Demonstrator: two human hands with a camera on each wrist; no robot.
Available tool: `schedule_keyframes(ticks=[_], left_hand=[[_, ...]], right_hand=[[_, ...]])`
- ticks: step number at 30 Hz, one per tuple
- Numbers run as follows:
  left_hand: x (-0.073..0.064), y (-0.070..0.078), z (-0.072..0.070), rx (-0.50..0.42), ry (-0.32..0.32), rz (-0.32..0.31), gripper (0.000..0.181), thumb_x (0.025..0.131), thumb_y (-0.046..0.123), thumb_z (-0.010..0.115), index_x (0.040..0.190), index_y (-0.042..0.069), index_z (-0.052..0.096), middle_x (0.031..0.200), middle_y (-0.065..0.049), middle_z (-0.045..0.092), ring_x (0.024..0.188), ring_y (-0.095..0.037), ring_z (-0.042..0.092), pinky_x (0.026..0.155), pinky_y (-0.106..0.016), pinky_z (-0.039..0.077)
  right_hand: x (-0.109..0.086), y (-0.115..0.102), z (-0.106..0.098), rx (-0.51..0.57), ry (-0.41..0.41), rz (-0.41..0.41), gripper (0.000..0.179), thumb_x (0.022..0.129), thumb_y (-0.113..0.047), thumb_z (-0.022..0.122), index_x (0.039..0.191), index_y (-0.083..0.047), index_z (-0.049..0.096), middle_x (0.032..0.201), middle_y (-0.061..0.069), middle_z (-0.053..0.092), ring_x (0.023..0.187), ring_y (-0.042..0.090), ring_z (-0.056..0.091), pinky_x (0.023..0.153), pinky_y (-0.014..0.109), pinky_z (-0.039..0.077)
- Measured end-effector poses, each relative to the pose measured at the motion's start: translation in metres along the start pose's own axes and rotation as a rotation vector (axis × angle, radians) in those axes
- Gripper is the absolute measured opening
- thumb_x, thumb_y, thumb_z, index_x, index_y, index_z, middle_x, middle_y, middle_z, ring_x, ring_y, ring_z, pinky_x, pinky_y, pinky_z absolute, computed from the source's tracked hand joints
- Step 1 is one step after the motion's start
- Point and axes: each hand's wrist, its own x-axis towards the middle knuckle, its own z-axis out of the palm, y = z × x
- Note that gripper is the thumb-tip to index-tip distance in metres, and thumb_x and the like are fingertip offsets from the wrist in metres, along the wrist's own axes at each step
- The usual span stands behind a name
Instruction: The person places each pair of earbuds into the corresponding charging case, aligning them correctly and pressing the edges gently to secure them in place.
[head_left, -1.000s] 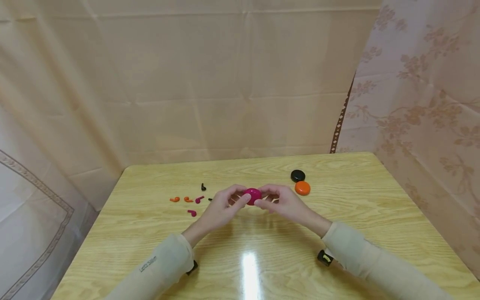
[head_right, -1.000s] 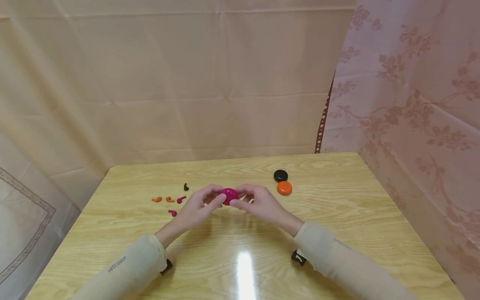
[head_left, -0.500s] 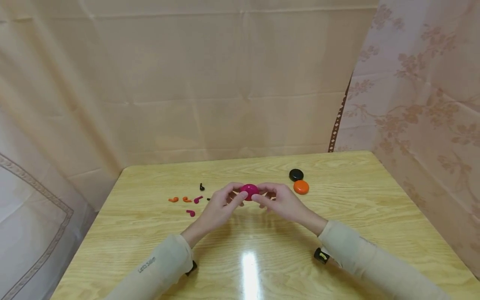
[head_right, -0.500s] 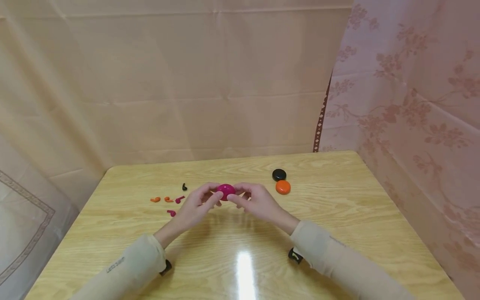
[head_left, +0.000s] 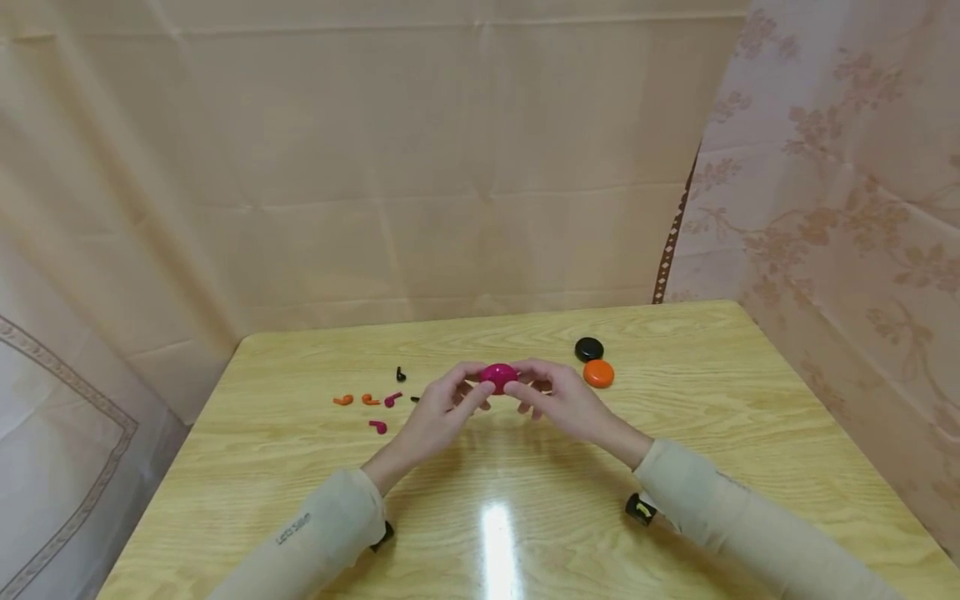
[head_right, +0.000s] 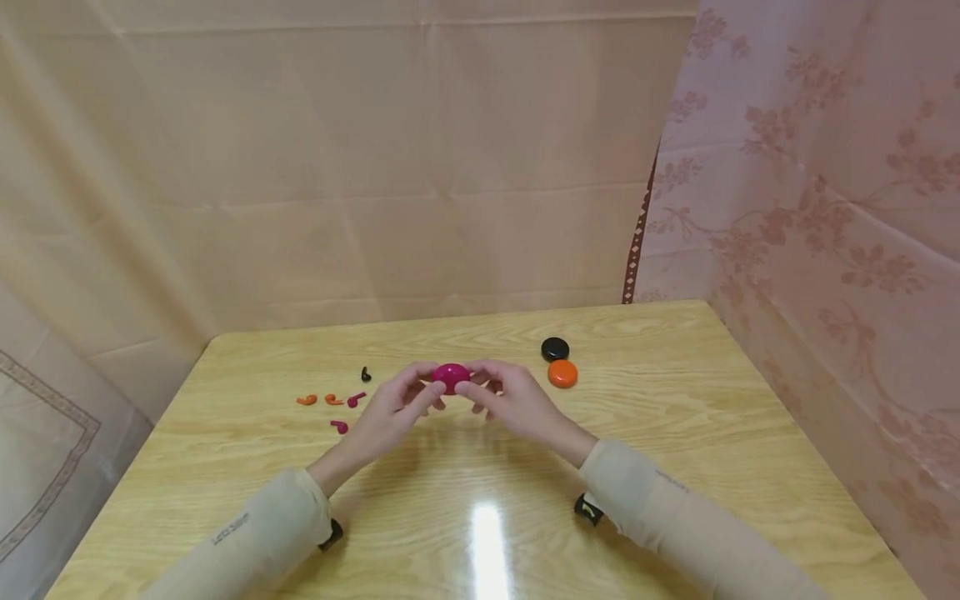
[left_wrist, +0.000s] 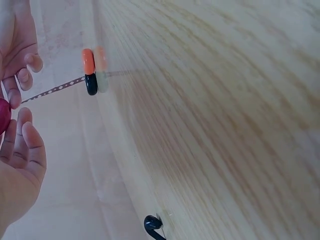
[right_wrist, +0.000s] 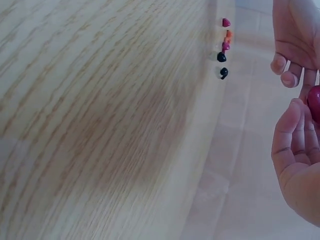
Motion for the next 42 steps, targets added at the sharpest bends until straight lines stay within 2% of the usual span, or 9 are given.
schedule_keyframes(ticks=[5, 9, 11, 17, 22, 27, 30, 34, 42], left_hand=[[-0.001, 0.001, -0.003, 0.002, -0.005, 0.035, 0.025, 0.105, 0.01, 0.056, 0.129, 0.002, 0.06, 0.111, -0.008, 0.067, 0.086, -0.018, 0.066, 0.075, -0.031, 0.055], [-0.001, 0.001, -0.004, 0.005, -0.02, 0.052, 0.025, 0.105, 0.008, 0.057, 0.128, 0.001, 0.061, 0.111, -0.009, 0.067, 0.085, -0.017, 0.067, 0.073, -0.031, 0.055], [0.001, -0.007, -0.003, 0.007, -0.027, 0.047, 0.025, 0.105, 0.009, 0.057, 0.129, 0.001, 0.061, 0.11, -0.008, 0.067, 0.084, -0.017, 0.067, 0.073, -0.032, 0.055], [0.007, -0.033, 0.0, 0.022, -0.036, 0.014, 0.028, 0.106, 0.018, 0.056, 0.132, 0.009, 0.06, 0.112, -0.004, 0.067, 0.085, -0.016, 0.068, 0.072, -0.039, 0.056], [0.006, -0.032, -0.001, 0.013, -0.033, 0.003, 0.028, 0.106, 0.024, 0.057, 0.132, 0.014, 0.061, 0.111, -0.004, 0.066, 0.087, -0.025, 0.068, 0.071, -0.045, 0.055], [0.006, -0.03, -0.001, -0.014, -0.052, -0.002, 0.029, 0.107, 0.032, 0.054, 0.131, 0.016, 0.06, 0.11, -0.005, 0.066, 0.091, -0.037, 0.067, 0.075, -0.053, 0.054], [0.005, -0.03, -0.002, -0.018, -0.037, -0.021, 0.029, 0.108, 0.036, 0.05, 0.126, 0.016, 0.062, 0.106, -0.004, 0.068, 0.091, -0.032, 0.068, 0.078, -0.057, 0.053], [0.006, -0.029, -0.004, -0.008, -0.006, -0.031, 0.032, 0.109, 0.037, 0.046, 0.119, 0.013, 0.065, 0.099, -0.001, 0.069, 0.088, -0.023, 0.068, 0.079, -0.057, 0.053], [0.011, -0.028, -0.005, -0.012, -0.012, -0.024, 0.036, 0.109, 0.041, 0.045, 0.121, 0.013, 0.065, 0.099, 0.0, 0.07, 0.09, -0.028, 0.068, 0.079, -0.051, 0.055]], right_hand=[[0.001, 0.001, 0.003, 0.023, 0.011, -0.016, 0.037, 0.095, -0.031, 0.074, 0.125, -0.01, 0.068, 0.096, 0.002, 0.072, 0.088, 0.039, 0.066, 0.07, 0.052, 0.058], [0.0, 0.001, 0.004, 0.02, 0.012, -0.031, 0.034, 0.093, -0.03, 0.076, 0.122, -0.013, 0.07, 0.096, 0.001, 0.072, 0.088, 0.041, 0.066, 0.07, 0.053, 0.058], [0.0, 0.001, 0.004, 0.01, 0.014, -0.039, 0.032, 0.093, -0.029, 0.076, 0.121, -0.013, 0.071, 0.096, 0.001, 0.072, 0.088, 0.041, 0.066, 0.069, 0.052, 0.058], [0.0, 0.003, 0.001, -0.022, 0.023, -0.054, 0.03, 0.093, -0.03, 0.076, 0.12, -0.015, 0.072, 0.095, -0.001, 0.072, 0.084, 0.031, 0.067, 0.068, 0.05, 0.058], [0.002, 0.005, 0.0, -0.031, 0.019, -0.068, 0.032, 0.092, -0.031, 0.077, 0.12, -0.016, 0.073, 0.096, -0.002, 0.072, 0.083, 0.025, 0.067, 0.068, 0.048, 0.059], [0.001, 0.005, -0.001, -0.028, 0.03, -0.074, 0.031, 0.091, -0.03, 0.078, 0.119, -0.016, 0.073, 0.096, -0.003, 0.073, 0.083, 0.027, 0.067, 0.068, 0.047, 0.059], [0.001, 0.005, 0.0, -0.035, 0.015, -0.097, 0.03, 0.092, -0.028, 0.077, 0.119, -0.015, 0.074, 0.102, -0.003, 0.074, 0.085, 0.024, 0.068, 0.069, 0.04, 0.059], [0.002, 0.001, 0.001, -0.056, 0.008, -0.115, 0.03, 0.093, -0.025, 0.076, 0.12, -0.015, 0.074, 0.106, -0.004, 0.074, 0.086, 0.017, 0.068, 0.069, 0.033, 0.058], [0.001, -0.001, -0.003, -0.045, 0.026, -0.106, 0.027, 0.092, -0.023, 0.077, 0.119, -0.016, 0.074, 0.105, -0.005, 0.074, 0.084, 0.018, 0.068, 0.067, 0.032, 0.057]])
